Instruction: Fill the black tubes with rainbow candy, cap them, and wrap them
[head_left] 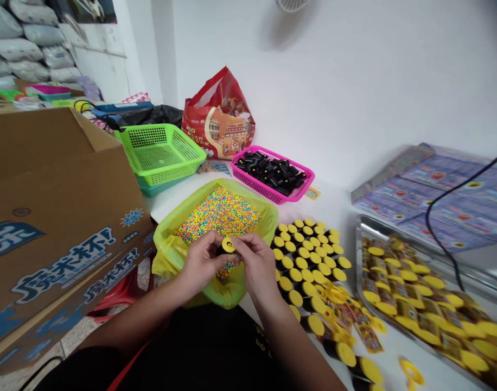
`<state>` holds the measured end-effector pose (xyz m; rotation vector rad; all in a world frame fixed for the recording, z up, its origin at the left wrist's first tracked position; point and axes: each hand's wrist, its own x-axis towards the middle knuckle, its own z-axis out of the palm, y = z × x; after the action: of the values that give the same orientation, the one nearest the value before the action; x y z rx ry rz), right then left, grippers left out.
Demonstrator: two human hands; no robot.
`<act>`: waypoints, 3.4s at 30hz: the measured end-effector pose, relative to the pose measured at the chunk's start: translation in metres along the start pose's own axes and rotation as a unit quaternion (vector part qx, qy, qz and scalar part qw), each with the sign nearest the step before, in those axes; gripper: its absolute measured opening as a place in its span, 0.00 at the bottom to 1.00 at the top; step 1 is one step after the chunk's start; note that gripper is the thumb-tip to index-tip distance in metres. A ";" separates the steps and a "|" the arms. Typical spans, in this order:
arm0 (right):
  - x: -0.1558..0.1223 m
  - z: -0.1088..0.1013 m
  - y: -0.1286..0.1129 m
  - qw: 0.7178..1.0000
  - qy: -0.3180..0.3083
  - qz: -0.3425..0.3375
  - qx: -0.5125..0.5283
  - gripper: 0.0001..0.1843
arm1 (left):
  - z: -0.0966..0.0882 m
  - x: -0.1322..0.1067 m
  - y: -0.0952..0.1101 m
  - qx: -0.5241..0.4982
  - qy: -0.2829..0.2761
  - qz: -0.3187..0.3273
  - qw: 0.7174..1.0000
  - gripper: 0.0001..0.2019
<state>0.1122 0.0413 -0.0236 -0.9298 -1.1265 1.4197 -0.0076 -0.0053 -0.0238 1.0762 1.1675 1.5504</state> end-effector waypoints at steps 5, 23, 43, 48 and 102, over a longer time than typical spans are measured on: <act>0.002 0.001 -0.001 0.999 0.002 0.009 0.038 0.11 | 0.000 0.001 -0.003 -0.028 -0.006 -0.012 1.000 0.16; -0.002 0.004 0.000 0.989 -0.068 0.125 0.050 0.17 | -0.008 0.004 -0.008 0.042 0.035 0.067 0.996 0.14; 0.001 0.013 0.006 0.998 -0.004 0.041 0.052 0.12 | 0.002 0.001 0.005 -0.091 -0.006 -0.117 0.989 0.20; 0.001 0.008 0.008 0.995 -0.041 0.068 0.065 0.14 | -0.002 0.002 0.005 -0.083 -0.025 -0.113 0.990 0.18; 0.006 -0.007 -0.010 0.970 -0.148 0.135 0.140 0.16 | -0.006 0.007 0.012 -0.097 -0.062 -0.098 0.989 0.17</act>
<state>0.1208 0.0485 -0.0160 -0.7013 -1.0041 1.9343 -0.0168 -0.0013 -0.0118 0.8883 0.9856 1.3919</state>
